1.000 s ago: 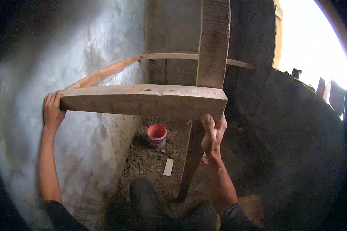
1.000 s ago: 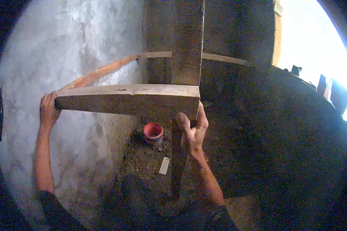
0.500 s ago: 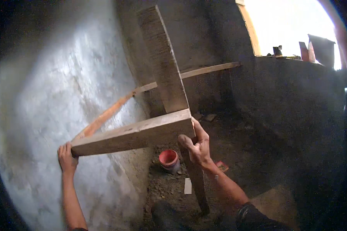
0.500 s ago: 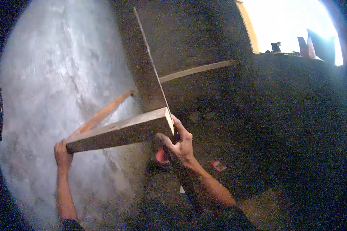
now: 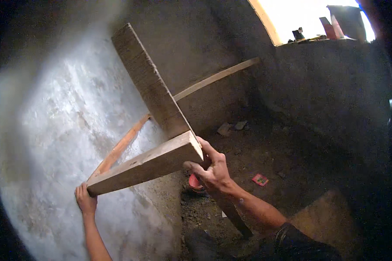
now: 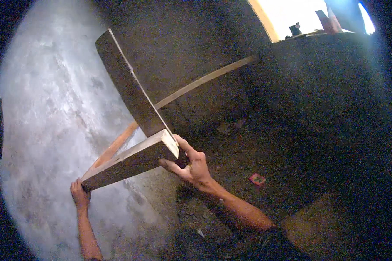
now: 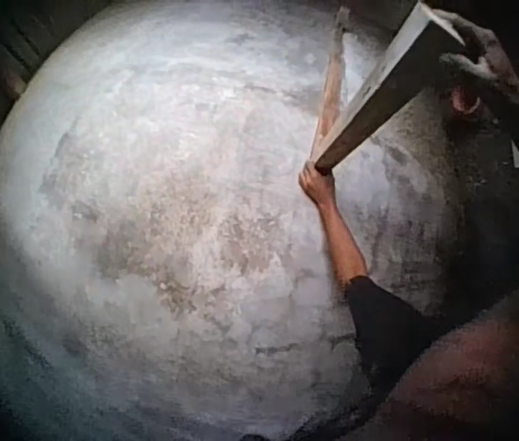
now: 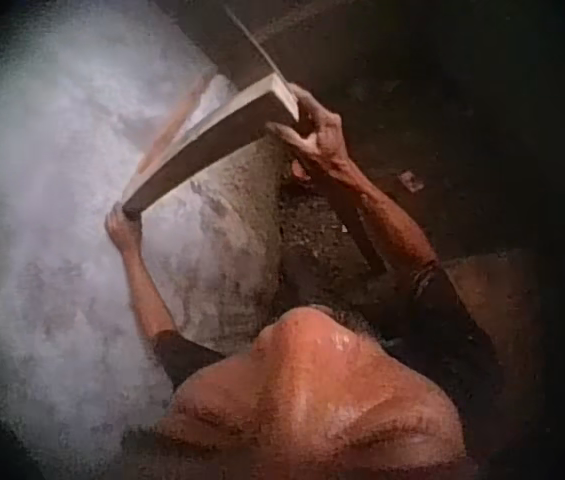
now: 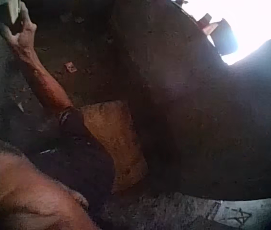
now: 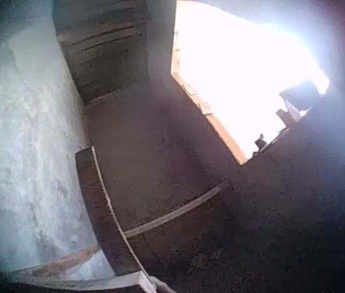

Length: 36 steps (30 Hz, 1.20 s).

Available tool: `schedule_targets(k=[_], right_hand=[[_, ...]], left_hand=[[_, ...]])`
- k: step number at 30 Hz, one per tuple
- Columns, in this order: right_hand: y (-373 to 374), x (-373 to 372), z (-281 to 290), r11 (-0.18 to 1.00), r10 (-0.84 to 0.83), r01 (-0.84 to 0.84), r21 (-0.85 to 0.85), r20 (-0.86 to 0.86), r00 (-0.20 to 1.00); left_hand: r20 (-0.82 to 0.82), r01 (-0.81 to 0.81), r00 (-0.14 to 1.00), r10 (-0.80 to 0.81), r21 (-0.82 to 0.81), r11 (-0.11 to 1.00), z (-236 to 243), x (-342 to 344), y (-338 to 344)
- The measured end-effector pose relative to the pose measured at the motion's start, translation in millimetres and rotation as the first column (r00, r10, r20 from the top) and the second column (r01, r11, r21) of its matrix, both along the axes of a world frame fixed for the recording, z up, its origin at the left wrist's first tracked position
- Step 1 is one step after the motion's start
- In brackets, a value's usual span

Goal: The person assembles a wooden structure by positioning two pieces of wood and securing them with a nail using a hammer.

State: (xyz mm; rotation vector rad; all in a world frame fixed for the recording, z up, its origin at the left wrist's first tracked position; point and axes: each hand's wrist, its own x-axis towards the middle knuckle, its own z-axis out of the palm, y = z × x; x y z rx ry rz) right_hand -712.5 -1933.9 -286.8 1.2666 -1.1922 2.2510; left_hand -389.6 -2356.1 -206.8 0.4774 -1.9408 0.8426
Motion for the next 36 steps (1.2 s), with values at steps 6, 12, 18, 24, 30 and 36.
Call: schedule_targets(k=[6,12,18,24,30,36], right_hand=[[1,-1,-1,1.000,0.006,-0.006,0.017,0.011,1.000],[5,1,1,0.998,0.060,-0.061,0.025,0.041,0.997],[6,0,0,1.000,0.007,-0.007,0.008,0.005,1.000],[0,-2,-1,0.999,0.044,-0.044,-0.011,0.012,0.999],[-3,-2,-1,1.000,-0.013,0.013,-0.003,0.016,1.000],[4,0,1,1.000,-0.010,0.009,0.023,0.025,1.000]], left_hand=[[0.023,-0.042,0.999,0.041,0.066,0.997,1,-1,5],[0.008,-0.042,0.999,0.042,0.068,0.997,0,-2,6],[0.013,-0.037,0.999,0.036,0.052,0.998,-1,0,2],[-0.008,-0.078,0.997,0.078,0.079,0.994,-1,1,0],[-0.004,-0.040,0.999,0.040,0.063,0.997,0,2,1],[-0.011,-0.032,0.999,0.033,0.099,0.995,-1,-3,5]])
